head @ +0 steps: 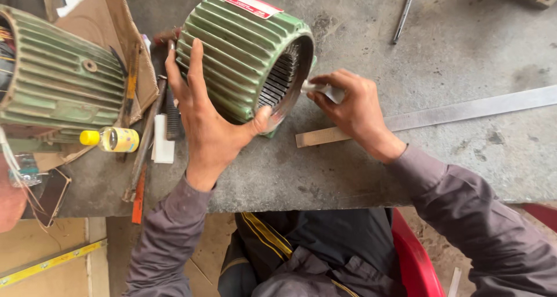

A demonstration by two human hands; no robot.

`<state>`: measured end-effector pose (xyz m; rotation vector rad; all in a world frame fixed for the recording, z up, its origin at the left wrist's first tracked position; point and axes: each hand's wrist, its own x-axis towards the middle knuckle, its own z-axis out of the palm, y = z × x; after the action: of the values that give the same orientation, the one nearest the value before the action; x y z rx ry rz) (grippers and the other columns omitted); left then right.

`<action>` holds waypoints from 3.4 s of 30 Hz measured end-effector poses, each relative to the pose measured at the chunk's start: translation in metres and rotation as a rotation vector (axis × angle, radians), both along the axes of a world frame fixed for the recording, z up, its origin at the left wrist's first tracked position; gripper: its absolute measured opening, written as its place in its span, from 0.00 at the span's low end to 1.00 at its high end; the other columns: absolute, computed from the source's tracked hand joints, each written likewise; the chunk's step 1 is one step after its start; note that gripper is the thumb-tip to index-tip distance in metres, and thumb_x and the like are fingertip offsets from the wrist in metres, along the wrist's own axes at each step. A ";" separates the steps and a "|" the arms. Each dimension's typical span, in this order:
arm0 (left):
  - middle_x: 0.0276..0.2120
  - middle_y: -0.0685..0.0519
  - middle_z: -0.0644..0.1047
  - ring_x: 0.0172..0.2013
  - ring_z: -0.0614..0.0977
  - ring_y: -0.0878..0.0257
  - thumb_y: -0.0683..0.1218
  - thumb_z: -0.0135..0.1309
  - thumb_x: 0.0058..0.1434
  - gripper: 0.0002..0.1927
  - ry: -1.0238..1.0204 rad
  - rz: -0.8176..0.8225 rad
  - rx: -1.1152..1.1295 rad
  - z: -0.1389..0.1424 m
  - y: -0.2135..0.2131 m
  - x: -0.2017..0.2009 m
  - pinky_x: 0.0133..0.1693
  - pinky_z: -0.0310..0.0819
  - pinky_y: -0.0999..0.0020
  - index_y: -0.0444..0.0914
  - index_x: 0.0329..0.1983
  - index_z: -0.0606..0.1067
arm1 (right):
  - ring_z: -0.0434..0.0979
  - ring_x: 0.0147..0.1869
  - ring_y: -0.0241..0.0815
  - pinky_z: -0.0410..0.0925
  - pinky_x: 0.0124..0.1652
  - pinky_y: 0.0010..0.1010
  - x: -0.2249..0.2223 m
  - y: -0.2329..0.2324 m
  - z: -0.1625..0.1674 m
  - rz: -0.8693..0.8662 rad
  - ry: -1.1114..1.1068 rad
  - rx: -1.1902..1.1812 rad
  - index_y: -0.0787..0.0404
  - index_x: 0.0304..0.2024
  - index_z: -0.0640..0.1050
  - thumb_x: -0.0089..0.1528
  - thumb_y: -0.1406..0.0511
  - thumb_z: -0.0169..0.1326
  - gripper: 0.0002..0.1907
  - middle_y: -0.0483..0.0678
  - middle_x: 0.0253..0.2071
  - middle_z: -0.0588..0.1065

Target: The person folds and creases small white paper strips by hand at a concrete workbench, then inserts the folded paper pieces into the slots of a green electric motor housing, pressing them into place inside the stator. They handle the motor housing, turning it to reach different slots, and continue folding additional paper pieces.

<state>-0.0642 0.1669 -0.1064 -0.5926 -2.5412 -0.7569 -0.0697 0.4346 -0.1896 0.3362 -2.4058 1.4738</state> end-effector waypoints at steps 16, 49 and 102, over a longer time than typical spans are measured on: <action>0.79 0.45 0.44 0.77 0.49 0.50 0.81 0.32 0.62 0.51 0.255 0.105 0.178 -0.057 0.012 -0.013 0.77 0.51 0.45 0.52 0.82 0.53 | 0.82 0.47 0.49 0.73 0.45 0.37 0.006 -0.015 0.005 0.027 0.124 0.019 0.62 0.44 0.82 0.58 0.68 0.68 0.13 0.48 0.43 0.81; 0.77 0.59 0.51 0.77 0.55 0.64 0.79 0.28 0.57 0.51 0.313 0.191 0.188 -0.079 0.002 -0.011 0.79 0.50 0.61 0.54 0.81 0.57 | 0.76 0.46 0.48 0.69 0.44 0.41 0.014 -0.005 0.003 0.373 0.227 0.602 0.49 0.63 0.76 0.58 0.58 0.63 0.30 0.46 0.42 0.80; 0.77 0.55 0.48 0.77 0.53 0.61 0.82 0.32 0.54 0.55 0.305 0.123 0.288 -0.083 0.005 -0.018 0.78 0.56 0.58 0.55 0.83 0.58 | 0.84 0.50 0.40 0.72 0.48 0.33 0.018 -0.046 0.003 0.013 0.130 0.060 0.60 0.50 0.76 0.63 0.68 0.68 0.16 0.45 0.46 0.82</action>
<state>-0.0824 0.1720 -0.1897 -0.4149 -2.1206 -0.8923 -0.0516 0.3890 -0.1866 0.4477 -2.3524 1.3430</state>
